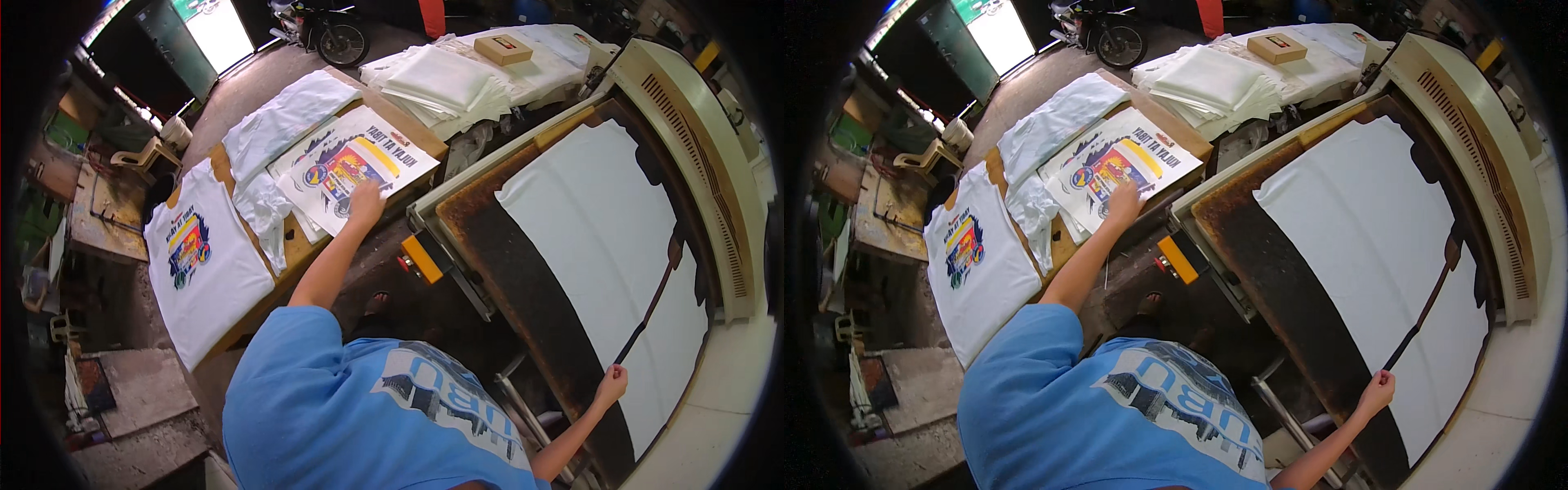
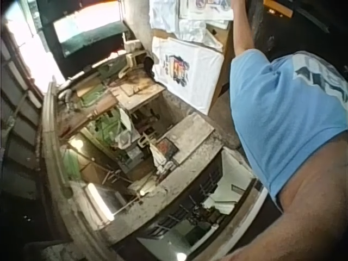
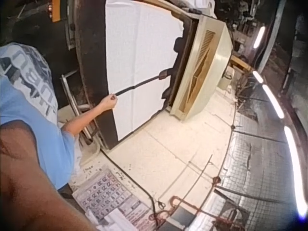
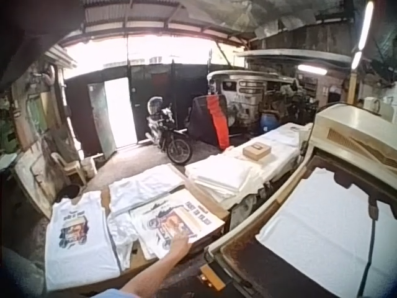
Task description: Transferring printed designs onto white t-shirts using a heat press machine.
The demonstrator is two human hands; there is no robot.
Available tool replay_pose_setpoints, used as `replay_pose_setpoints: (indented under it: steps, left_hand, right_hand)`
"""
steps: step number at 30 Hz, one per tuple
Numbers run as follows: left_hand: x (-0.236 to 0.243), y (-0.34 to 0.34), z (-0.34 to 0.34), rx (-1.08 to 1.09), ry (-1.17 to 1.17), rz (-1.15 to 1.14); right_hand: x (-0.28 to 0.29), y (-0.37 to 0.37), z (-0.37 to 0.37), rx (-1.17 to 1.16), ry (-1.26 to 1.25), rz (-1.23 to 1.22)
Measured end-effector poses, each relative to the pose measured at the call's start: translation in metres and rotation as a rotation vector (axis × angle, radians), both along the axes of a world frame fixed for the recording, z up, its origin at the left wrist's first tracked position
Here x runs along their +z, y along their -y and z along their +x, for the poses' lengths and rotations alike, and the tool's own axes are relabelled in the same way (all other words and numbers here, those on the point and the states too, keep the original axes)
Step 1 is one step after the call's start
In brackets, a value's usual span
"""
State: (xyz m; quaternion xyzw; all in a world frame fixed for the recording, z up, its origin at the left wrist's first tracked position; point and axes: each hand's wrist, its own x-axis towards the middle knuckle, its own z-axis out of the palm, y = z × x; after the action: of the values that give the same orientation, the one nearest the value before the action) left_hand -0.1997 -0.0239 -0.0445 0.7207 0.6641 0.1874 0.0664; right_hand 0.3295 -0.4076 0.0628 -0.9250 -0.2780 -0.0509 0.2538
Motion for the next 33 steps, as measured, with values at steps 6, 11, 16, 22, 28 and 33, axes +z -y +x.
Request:
replay_pose_setpoints:
  steps: [6, 11, 16, 22, 28, 33]
  left_hand:
    - [-0.060, 0.002, -0.086, -0.133, -0.066, -0.316]
    - [-0.029, -0.012, -0.099, -0.205, 0.029, -0.274]
    - [-0.054, -0.010, -0.098, -0.392, 0.009, -0.196]
    - [-0.054, -0.025, -0.127, -0.355, 0.081, -0.211]
    - [0.009, -0.053, -0.135, -0.239, 0.066, -0.161]
    - [0.013, -0.076, -0.152, -0.339, 0.090, -0.295]
  right_hand:
    - [0.025, -0.088, -0.098, 0.273, 0.009, 0.109]
    - [0.029, -0.184, -0.201, 0.474, -0.103, 0.198]
    - [0.042, -0.237, -0.305, 0.769, -0.122, 0.182]
    - [0.001, -0.249, -0.376, 0.983, -0.272, 0.169]
    - [-0.003, -0.225, -0.394, 0.901, -0.384, 0.118]
    - [-0.007, -0.215, -0.390, 0.878, -0.471, 0.089]
